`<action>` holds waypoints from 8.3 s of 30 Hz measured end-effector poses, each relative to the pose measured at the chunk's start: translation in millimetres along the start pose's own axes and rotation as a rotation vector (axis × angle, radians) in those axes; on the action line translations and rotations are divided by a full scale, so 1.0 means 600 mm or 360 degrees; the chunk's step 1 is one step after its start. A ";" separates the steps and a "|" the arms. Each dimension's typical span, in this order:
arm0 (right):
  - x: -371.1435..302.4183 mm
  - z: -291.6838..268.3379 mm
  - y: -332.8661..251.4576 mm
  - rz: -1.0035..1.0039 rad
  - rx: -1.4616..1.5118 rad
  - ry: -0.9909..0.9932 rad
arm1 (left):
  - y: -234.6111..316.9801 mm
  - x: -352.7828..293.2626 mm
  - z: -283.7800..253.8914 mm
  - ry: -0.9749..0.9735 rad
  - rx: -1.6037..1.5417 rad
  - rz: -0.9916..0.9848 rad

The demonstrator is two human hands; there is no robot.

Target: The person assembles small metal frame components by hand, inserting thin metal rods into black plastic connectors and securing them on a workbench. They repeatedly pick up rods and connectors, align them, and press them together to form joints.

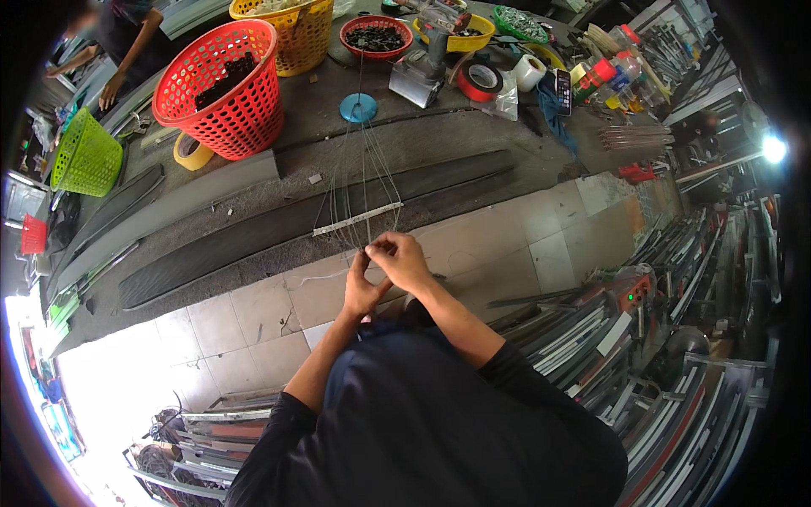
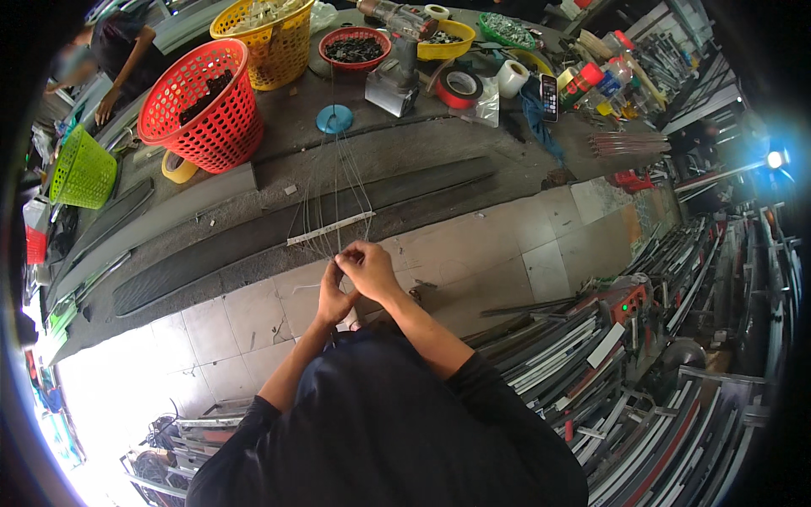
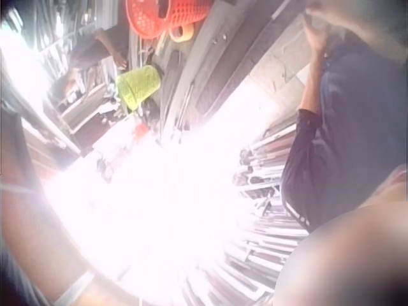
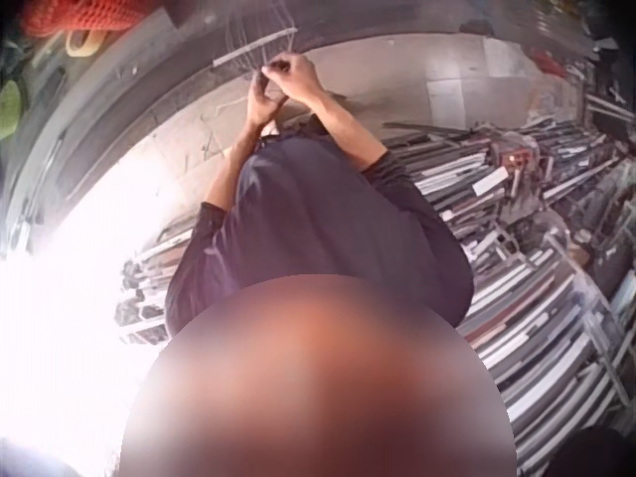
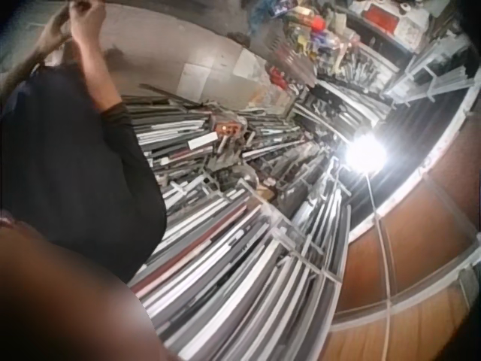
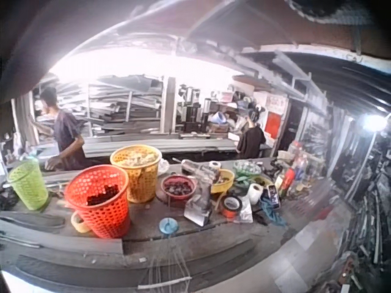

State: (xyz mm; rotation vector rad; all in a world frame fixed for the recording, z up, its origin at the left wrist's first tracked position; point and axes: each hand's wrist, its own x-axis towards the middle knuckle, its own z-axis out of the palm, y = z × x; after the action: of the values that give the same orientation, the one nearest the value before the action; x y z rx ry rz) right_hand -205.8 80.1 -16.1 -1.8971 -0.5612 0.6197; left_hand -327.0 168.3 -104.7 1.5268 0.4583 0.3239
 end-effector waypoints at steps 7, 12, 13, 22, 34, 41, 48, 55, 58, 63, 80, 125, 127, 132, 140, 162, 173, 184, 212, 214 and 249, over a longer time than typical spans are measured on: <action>-0.012 -0.006 -0.011 -0.0253 -0.0273 0.0377 | 0.046 -0.034 -0.038 -0.0161 0.0086 -0.0311; 0.020 -0.037 0.022 -0.0100 -0.0118 0.0552 | 0.167 -0.092 -0.070 -0.0276 0.0192 -0.0199; 0.022 -0.038 0.033 -0.0069 -0.0033 0.0478 | 0.186 -0.102 -0.072 -0.0298 0.0202 -0.0166; 0.004 0.052 0.110 -0.0005 0.1024 0.0732 | 0.094 -0.110 -0.101 0.0262 -0.0247 -0.0594; -0.062 -0.045 0.004 0.0555 0.0956 -0.0445 | 0.273 -0.151 -0.111 -0.0032 -0.0378 -0.0256; -0.070 0.029 -0.017 0.0688 0.1397 -0.1114 | 0.219 -0.160 -0.082 -0.0149 0.0303 -0.0231; -0.064 0.069 -0.069 0.0354 0.1020 -0.0907 | 0.152 -0.170 -0.099 0.0764 0.0829 -0.0302; -0.056 0.120 -0.120 0.0304 0.1761 -0.1102 | 0.065 -0.117 -0.139 0.0563 0.0397 0.0148; -0.032 0.120 -0.126 0.0373 0.2012 -0.1192 | 0.027 -0.116 -0.179 0.0395 -0.0031 0.0089; 0.000 0.120 -0.132 0.0338 0.2110 -0.1106 | -0.040 -0.211 -0.362 0.0499 0.0869 -0.0362; 0.060 0.123 -0.144 0.0287 0.2180 -0.1085 | 0.087 -0.600 -0.815 0.1469 0.1106 -0.0985; -0.002 0.040 -0.163 0.0443 0.0552 0.0555 | 0.241 -0.046 -0.851 0.0922 0.1509 0.0559; 0.008 -0.007 -0.131 0.0326 0.0217 0.0733 | 0.255 -0.017 -0.732 0.0624 0.1344 0.0652; 0.031 -0.194 -0.050 0.0022 -0.0635 0.1193 | 0.253 0.004 -0.525 0.0056 0.1318 0.0533; 0.172 -0.553 0.126 0.0093 -0.1266 0.1328 | 0.217 0.009 -0.468 0.0166 0.1758 0.0187; -0.019 -0.222 0.080 0.0145 0.0671 0.0519 | 0.251 0.060 -0.443 -0.0024 0.1975 0.0301; -0.085 0.194 -0.040 0.0209 0.0583 -0.0147 | 0.214 0.126 -0.404 -0.0192 0.1486 0.0485; -0.111 0.247 -0.032 -0.0125 0.0199 0.0222 | 0.223 0.204 -0.443 -0.0619 0.1360 0.0036; -0.104 0.258 -0.058 -0.0022 -0.0043 0.0354 | 0.184 0.124 -0.410 -0.0195 0.1252 0.0503; -0.082 0.267 -0.065 -0.0076 -0.0136 0.0404 | 0.177 0.119 -0.409 -0.0176 0.1225 0.0530; 0.033 0.052 -0.134 0.0337 0.0106 -0.0675 | 0.208 0.094 -0.382 -0.0094 0.1496 0.0498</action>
State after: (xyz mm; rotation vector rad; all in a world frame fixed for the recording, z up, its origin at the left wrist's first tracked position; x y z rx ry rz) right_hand -219.1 143.7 44.0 -1.7813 -0.6004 1.1810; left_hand -377.5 400.1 18.4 2.5312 0.3304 0.3183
